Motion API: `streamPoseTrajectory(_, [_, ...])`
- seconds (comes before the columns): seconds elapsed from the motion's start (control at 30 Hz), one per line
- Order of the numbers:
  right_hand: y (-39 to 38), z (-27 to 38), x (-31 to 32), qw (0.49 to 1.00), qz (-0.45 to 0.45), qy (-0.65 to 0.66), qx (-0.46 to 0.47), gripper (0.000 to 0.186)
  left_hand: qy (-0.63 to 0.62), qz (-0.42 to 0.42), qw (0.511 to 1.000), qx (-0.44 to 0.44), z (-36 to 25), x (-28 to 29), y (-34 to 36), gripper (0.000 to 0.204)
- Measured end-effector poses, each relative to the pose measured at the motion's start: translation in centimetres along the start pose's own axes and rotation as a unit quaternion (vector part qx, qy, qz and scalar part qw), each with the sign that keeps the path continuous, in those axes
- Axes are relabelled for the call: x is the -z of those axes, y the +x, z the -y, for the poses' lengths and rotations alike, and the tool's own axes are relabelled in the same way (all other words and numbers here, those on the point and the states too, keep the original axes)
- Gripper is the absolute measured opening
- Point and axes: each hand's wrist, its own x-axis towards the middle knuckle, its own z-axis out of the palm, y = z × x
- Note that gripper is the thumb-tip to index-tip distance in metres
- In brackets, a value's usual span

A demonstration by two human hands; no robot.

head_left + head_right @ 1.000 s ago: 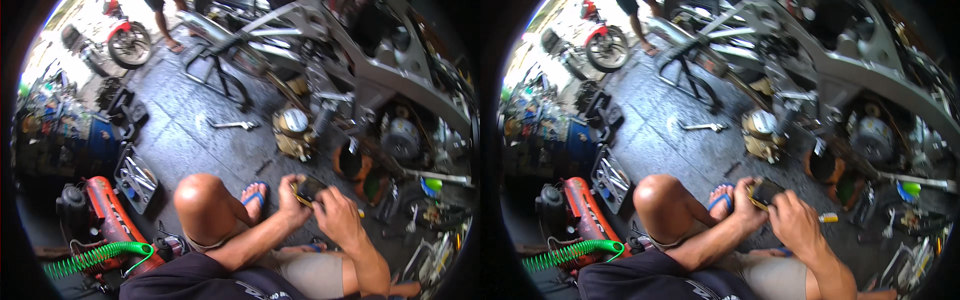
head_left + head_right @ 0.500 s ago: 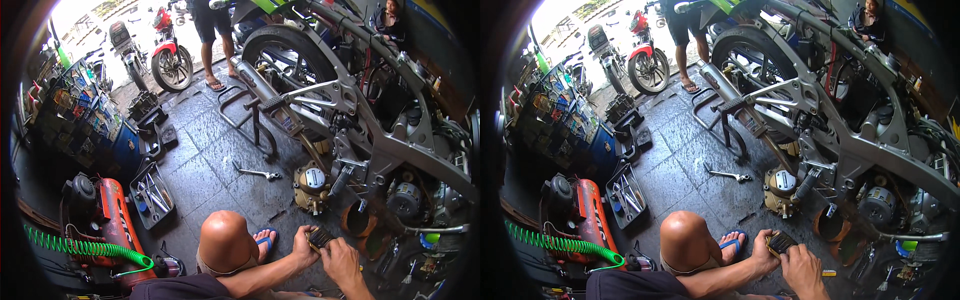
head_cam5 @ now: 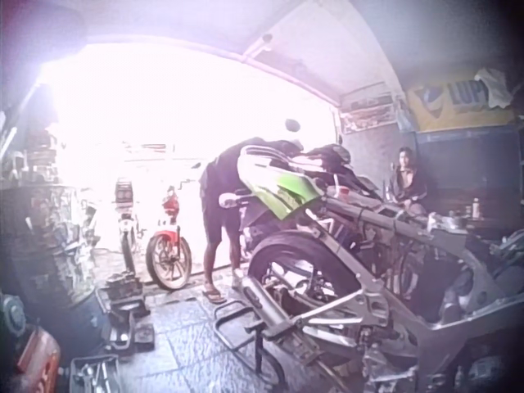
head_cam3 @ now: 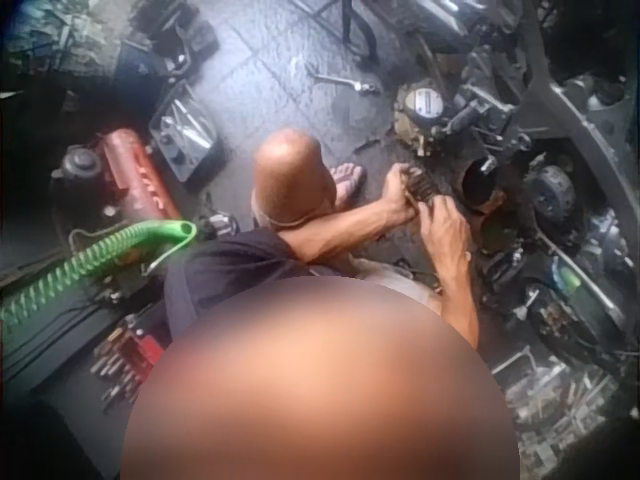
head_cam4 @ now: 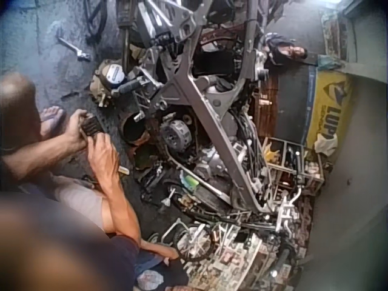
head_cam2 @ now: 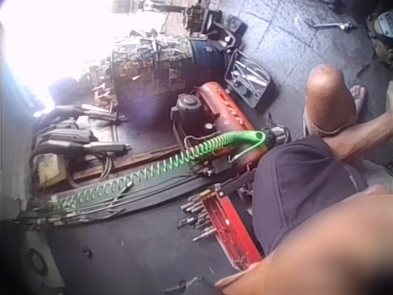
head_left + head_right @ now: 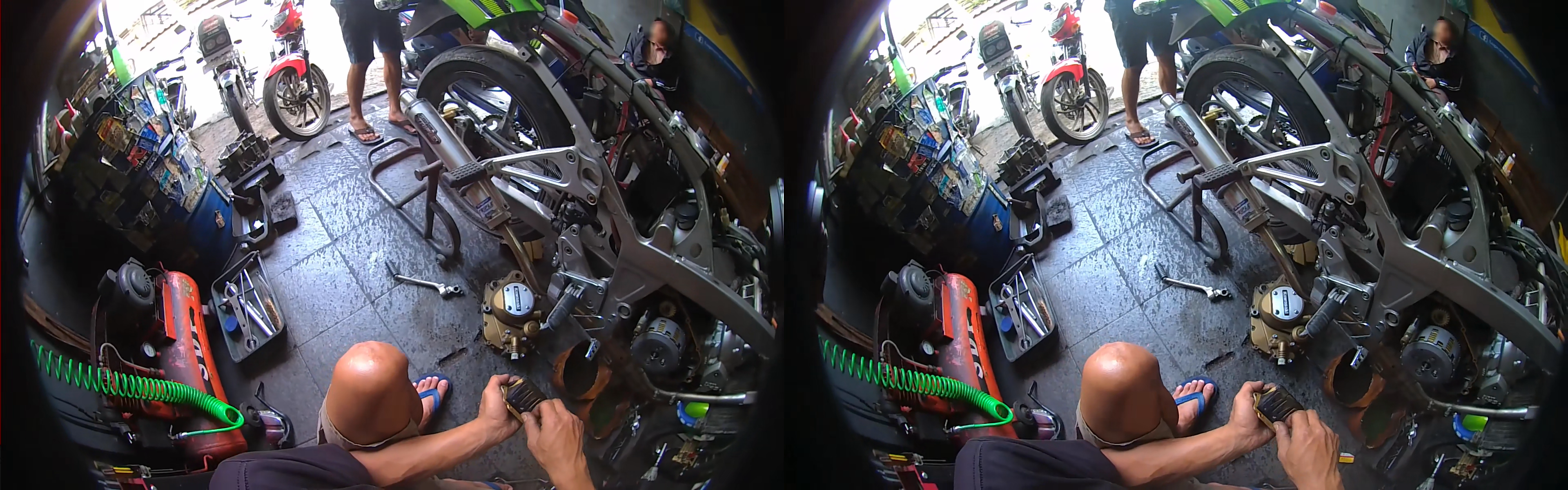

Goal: The person uses a screwdriver to work on a small engine component held in their hand before setting it down and using a T-handle socket wrench on the exposed engine block of a disassembled motorcycle.

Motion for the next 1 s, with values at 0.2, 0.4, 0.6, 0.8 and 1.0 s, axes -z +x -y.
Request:
streamPoseTrajectory(0.2, [0.2,0.3,-0.1,0.999,0.011,-0.028,0.016,0.015,-0.028,0.020,0.999,0.009,-0.2,1.5,1.1,0.027])
streamPoseTrajectory(0.4, [0.2,0.1,0.1,0.999,0.003,0.015,0.037,0.013,-0.002,0.038,0.999,0.006,-0.4,1.8,1.2,0.027])
streamPoseTrajectory(0.6, [-0.8,-0.4,-0.2,0.998,-0.045,0.028,0.020,0.019,0.004,0.054,0.998,0.029,-0.4,2.1,1.5,0.029])
streamPoseTrajectory(0.8, [-0.9,-1.2,-0.9,0.998,-0.027,-0.018,0.061,0.016,0.022,0.057,0.998,0.035,-0.3,3.6,2.9,0.032])
streamPoseTrajectory(1.0, [-0.6,-1.3,-0.5,0.997,-0.021,0.017,0.079,0.015,0.026,0.065,0.997,0.041,-0.5,3.4,3.1,0.034])
